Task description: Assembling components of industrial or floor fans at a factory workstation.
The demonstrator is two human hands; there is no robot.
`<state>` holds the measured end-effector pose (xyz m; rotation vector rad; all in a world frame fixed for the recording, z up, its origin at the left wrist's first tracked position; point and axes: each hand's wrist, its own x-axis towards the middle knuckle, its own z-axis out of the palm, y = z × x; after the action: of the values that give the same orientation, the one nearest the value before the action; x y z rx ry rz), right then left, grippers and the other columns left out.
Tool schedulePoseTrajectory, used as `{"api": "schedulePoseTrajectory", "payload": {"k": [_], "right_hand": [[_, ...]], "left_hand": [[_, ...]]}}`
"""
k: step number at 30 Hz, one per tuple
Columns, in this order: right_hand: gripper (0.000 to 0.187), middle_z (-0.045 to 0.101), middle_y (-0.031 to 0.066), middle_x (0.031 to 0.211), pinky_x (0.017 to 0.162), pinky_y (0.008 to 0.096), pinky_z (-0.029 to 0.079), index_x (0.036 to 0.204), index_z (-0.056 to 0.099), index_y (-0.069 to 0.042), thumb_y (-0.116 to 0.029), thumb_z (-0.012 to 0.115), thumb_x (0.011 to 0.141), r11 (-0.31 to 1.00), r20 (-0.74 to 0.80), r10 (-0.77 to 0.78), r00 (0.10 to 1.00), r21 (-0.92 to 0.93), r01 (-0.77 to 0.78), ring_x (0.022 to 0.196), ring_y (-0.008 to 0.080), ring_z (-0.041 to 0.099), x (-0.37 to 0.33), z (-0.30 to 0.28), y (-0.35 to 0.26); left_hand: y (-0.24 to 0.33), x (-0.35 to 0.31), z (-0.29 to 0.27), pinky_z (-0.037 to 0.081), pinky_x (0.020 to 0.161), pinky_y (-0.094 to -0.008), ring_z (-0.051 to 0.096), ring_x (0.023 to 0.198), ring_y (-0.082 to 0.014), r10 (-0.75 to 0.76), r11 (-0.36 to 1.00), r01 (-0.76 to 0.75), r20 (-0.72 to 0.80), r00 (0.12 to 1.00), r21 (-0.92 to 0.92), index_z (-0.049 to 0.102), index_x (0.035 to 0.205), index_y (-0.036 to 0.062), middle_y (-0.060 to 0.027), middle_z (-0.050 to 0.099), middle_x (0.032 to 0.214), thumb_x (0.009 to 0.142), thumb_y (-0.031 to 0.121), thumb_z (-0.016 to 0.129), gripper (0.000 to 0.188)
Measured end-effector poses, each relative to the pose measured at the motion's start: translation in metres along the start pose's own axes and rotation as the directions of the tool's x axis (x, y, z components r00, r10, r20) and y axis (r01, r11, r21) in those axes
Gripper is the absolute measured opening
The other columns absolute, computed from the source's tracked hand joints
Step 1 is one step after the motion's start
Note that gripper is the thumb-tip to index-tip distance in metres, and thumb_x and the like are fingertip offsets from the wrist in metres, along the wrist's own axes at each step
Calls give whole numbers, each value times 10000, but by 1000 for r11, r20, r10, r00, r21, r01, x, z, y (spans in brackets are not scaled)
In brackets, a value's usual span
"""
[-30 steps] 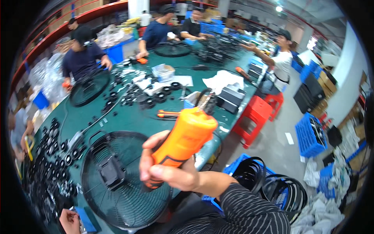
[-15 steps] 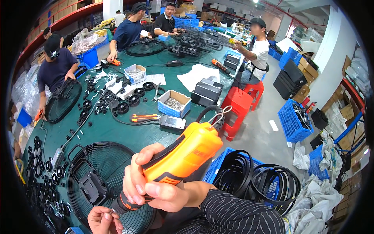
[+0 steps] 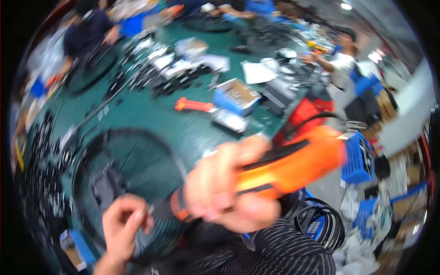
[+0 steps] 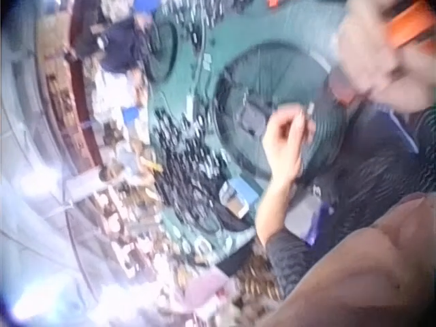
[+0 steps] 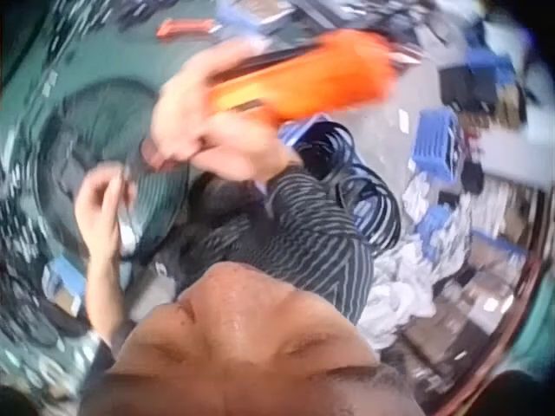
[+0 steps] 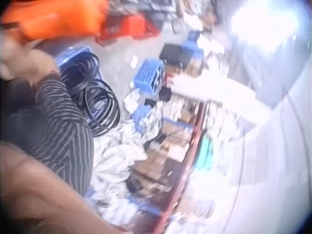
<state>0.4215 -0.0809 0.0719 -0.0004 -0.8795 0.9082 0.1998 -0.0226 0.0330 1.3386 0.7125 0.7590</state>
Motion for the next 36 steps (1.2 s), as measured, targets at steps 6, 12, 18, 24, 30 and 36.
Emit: {"api": "schedulePoseTrajectory", "payload": {"k": [6, 12, 18, 24, 30, 36], "right_hand": [[433, 495, 37, 798, 569, 286, 448, 1258, 500, 1, -160, 608, 871, 929, 62, -105, 993, -349, 120, 607, 125, 498, 42, -28, 8], [451, 511, 63, 837, 597, 324, 453, 1315, 474, 12, -188, 518, 913, 807, -63, 37, 997, -586, -67, 671, 158, 508, 62, -67, 25], [465, 517, 82, 819, 624, 354, 497, 1317, 433, 35, -150, 529, 901, 575, -118, 269, 956, -777, -257, 660, 179, 525, 65, -99, 37], [477, 524, 93, 786, 607, 371, 498, 1276, 396, 70, -150, 539, 878, 742, -193, 297, 935, -570, -353, 616, 193, 559, 67, -88, 57], [454, 532, 94, 777, 604, 357, 502, 1263, 399, 66, -124, 565, 886, 688, -119, 347, 930, -642, -339, 616, 190, 563, 68, -89, 64], [463, 537, 89, 763, 590, 345, 495, 1262, 412, 59, -119, 592, 873, 692, -40, 408, 912, -637, -338, 609, 185, 562, 67, -92, 67]], "left_hand": [[16, 85, -4, 446, 874, -386, 571, 956, -284, 361, 607, -486, 327, 873, 628, 643, 930, 6, -117, 616, 973, 849, 9, 651, 82], [-7, 155, -1, 363, 1085, -474, 441, 1303, -373, 160, 517, -540, 545, 823, 664, 683, 985, 18, -172, 589, 1220, 813, -5, 620, 184], [-29, 187, -1, 126, 1217, -539, 188, 1471, -426, -178, 435, -570, 687, 705, 697, 671, 1122, 11, -195, 443, 1453, 770, -31, 525, 384], [-39, 199, -5, 108, 1213, -564, 185, 1467, -466, -241, 499, -553, 720, 651, 667, 712, 1084, -19, -289, 412, 1477, 824, 52, 460, 369], [-55, 198, -11, 137, 1210, -563, 200, 1459, -470, -157, 508, -563, 712, 684, 652, 711, 1049, -30, -276, 444, 1452, 843, 82, 477, 331], [-57, 201, -11, 288, 1129, -547, 463, 1272, -396, -78, 430, -659, 752, 654, 618, 705, 951, -26, -231, 634, 1102, 839, 106, 517, 255]]}}
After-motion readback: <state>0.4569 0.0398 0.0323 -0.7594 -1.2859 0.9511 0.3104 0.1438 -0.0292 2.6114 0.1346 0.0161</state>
